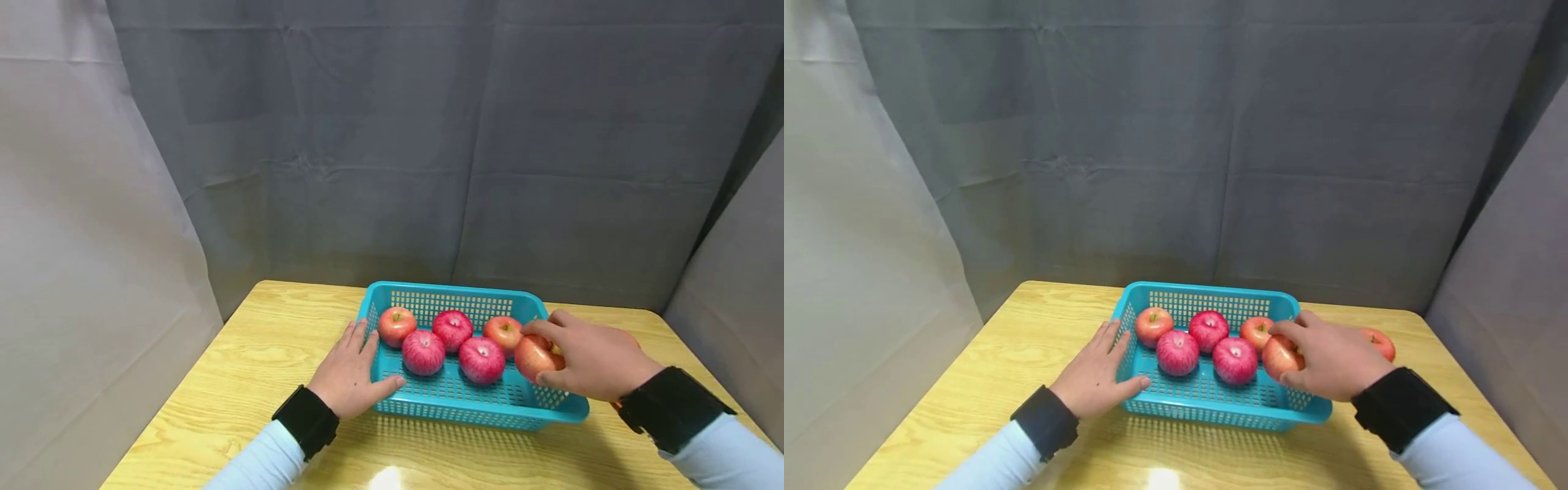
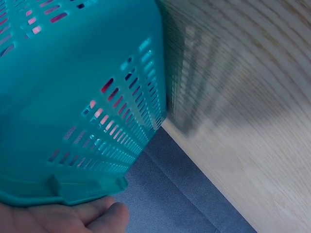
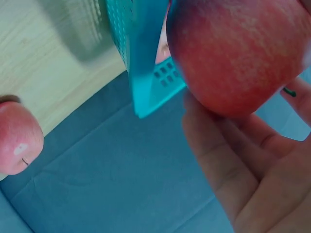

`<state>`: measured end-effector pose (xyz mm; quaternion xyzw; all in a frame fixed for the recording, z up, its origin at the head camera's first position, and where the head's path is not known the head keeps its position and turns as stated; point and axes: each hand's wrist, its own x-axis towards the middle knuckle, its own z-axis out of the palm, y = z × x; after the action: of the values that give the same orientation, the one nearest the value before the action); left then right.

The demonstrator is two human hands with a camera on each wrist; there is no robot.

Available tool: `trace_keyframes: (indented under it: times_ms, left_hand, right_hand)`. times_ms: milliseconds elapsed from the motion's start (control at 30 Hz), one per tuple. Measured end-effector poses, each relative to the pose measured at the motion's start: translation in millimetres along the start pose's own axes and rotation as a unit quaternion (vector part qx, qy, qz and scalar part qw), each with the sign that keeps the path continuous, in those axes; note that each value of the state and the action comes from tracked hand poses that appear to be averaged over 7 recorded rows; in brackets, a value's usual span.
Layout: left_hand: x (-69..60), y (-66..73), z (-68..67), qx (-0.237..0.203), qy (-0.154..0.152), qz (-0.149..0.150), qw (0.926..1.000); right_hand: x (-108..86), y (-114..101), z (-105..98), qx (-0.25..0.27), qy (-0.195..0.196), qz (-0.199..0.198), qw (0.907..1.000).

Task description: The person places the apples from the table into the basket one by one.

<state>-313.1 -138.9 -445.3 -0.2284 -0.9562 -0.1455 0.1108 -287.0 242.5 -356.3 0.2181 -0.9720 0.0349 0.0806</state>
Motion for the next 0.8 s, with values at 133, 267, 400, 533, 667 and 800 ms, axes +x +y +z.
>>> trace_keyframes:
  times_ms: [133, 267, 400, 533, 667, 800]
  left_hand:
    - [-0.7, -0.9, 0.0, -0.001, 0.000, -0.005, 1.0000]
    - [-1.2, -1.5, -0.3, -0.004, -0.001, -0.009, 0.9999]
    - [-1.1, -1.6, 0.6, -0.003, -0.002, -0.009, 0.9999]
    - [-0.9, -0.6, 1.1, 0.000, -0.004, -0.008, 1.0000]
    - [-1.1, 0.8, 0.8, 0.002, -0.005, -0.006, 1.0000]
    - [-0.8, 1.0, 1.3, 0.002, -0.004, -0.006, 1.0000]
  right_hand:
    - [4.8, -4, 7, 0.007, -0.018, -0.013, 0.9997]
    - [11.3, -6, 17, 0.006, -0.038, -0.023, 0.9990]
    - [15.2, -9, 29, -0.006, -0.045, -0.031, 0.9985]
    - [16.2, -13, 38, -0.005, -0.052, -0.035, 0.9980]
    - [18.9, -14, 44, 0.003, -0.072, -0.043, 0.9965]
    - [22.5, -12, 50, 0.003, -0.072, -0.058, 0.9957]
